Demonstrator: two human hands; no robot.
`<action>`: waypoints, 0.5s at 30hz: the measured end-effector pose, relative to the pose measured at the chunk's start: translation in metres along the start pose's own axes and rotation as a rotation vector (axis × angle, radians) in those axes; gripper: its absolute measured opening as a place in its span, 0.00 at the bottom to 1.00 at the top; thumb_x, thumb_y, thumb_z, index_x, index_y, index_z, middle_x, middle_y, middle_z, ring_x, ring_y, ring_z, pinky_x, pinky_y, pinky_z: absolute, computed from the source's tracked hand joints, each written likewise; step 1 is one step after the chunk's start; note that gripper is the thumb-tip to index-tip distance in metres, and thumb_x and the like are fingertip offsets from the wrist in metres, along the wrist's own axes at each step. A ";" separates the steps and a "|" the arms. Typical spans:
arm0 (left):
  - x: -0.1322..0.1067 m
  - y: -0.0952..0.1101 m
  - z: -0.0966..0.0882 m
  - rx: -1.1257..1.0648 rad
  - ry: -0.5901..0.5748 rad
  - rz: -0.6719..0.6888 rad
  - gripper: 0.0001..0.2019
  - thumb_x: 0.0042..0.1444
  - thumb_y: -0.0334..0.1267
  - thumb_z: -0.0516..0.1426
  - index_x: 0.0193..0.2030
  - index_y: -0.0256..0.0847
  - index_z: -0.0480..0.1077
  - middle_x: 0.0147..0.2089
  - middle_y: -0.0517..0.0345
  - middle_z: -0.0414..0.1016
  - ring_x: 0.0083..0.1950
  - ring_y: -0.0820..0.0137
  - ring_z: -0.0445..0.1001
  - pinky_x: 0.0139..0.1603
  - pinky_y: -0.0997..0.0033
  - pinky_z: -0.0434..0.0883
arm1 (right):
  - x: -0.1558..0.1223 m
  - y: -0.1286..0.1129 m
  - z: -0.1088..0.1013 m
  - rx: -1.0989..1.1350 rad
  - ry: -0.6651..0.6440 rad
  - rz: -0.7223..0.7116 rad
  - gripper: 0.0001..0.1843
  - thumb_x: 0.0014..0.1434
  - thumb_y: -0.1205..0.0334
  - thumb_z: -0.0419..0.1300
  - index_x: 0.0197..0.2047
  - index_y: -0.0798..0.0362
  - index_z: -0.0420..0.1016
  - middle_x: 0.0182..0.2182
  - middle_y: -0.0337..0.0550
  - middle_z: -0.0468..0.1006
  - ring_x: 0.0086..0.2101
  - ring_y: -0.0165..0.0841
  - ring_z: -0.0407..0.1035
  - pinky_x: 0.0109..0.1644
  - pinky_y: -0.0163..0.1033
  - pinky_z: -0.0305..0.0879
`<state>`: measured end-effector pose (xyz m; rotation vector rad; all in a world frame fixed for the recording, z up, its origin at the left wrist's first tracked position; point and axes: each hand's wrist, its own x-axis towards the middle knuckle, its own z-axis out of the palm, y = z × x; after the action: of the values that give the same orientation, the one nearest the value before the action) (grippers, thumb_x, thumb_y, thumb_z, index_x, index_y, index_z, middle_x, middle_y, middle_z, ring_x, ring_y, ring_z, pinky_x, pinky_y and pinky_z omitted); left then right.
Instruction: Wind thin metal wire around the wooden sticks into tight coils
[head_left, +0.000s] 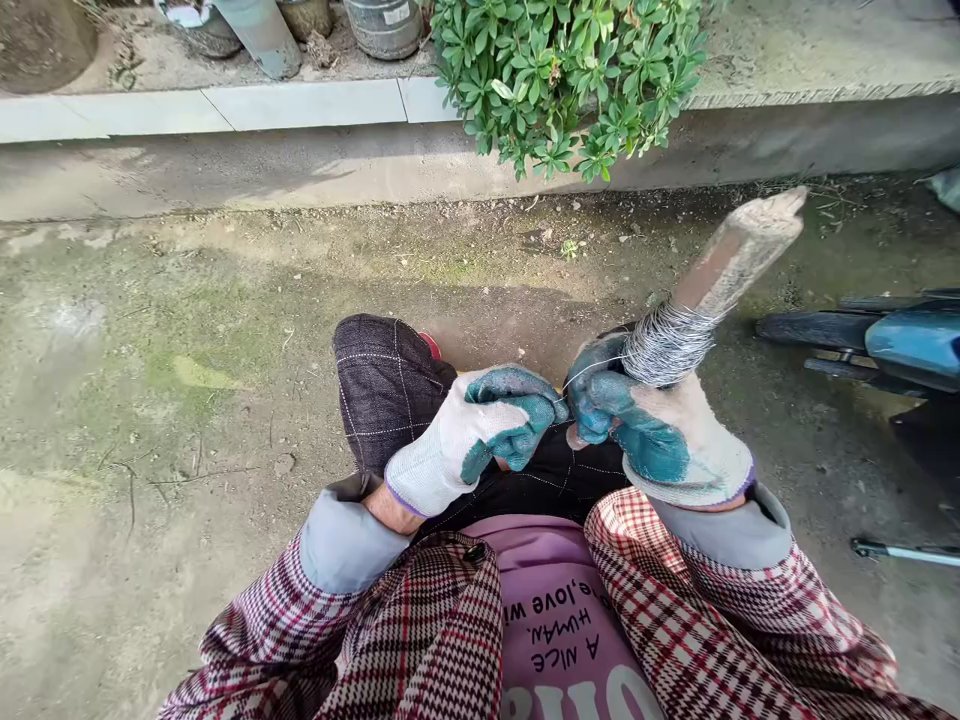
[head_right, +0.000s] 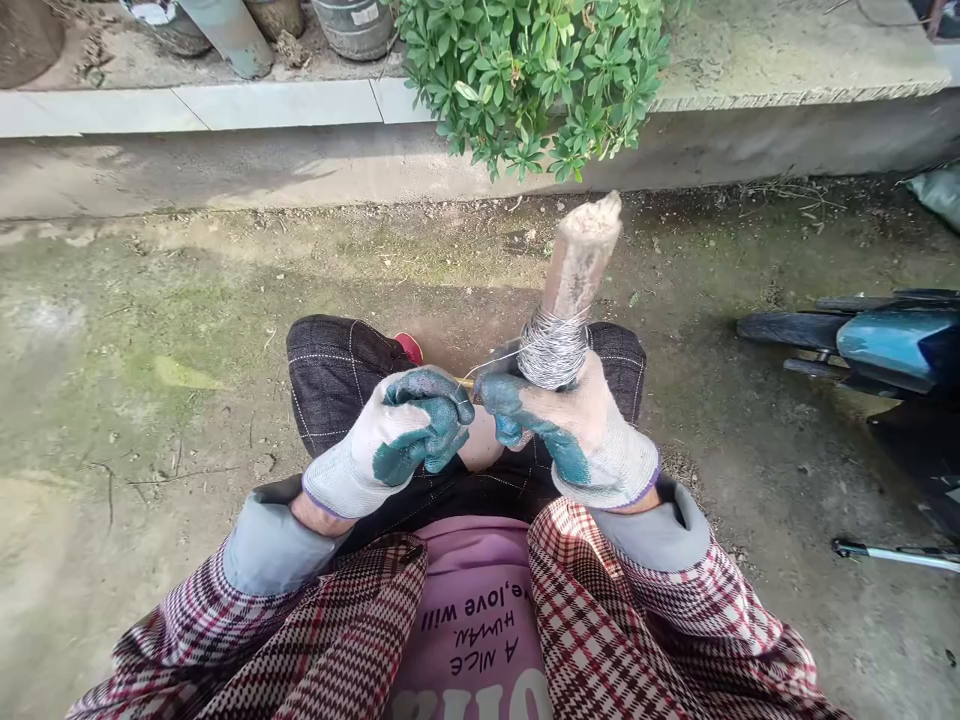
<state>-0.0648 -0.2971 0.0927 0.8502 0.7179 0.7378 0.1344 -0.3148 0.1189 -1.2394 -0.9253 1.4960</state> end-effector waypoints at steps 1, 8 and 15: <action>0.000 0.002 0.001 0.007 0.011 -0.007 0.14 0.49 0.50 0.73 0.34 0.43 0.82 0.23 0.58 0.76 0.18 0.75 0.64 0.16 0.74 0.64 | 0.000 0.000 0.000 -0.001 -0.001 0.007 0.19 0.50 0.48 0.77 0.27 0.50 0.75 0.20 0.35 0.76 0.17 0.31 0.70 0.19 0.38 0.72; -0.009 0.021 0.016 0.434 0.259 0.175 0.04 0.54 0.38 0.67 0.33 0.40 0.79 0.30 0.58 0.80 0.30 0.70 0.77 0.30 0.72 0.76 | -0.004 -0.004 0.002 0.102 -0.118 0.069 0.18 0.50 0.49 0.77 0.39 0.49 0.83 0.22 0.30 0.74 0.18 0.27 0.65 0.19 0.34 0.68; -0.020 0.025 0.023 0.679 0.427 0.355 0.04 0.56 0.36 0.68 0.37 0.40 0.81 0.36 0.57 0.85 0.36 0.68 0.81 0.42 0.70 0.80 | -0.008 -0.007 0.011 -0.142 0.109 -0.133 0.09 0.50 0.58 0.75 0.27 0.51 0.81 0.22 0.36 0.78 0.20 0.30 0.70 0.24 0.37 0.72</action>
<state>-0.0640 -0.3104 0.1294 1.4853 1.2552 1.0290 0.1252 -0.3201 0.1299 -1.3213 -1.0343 1.2641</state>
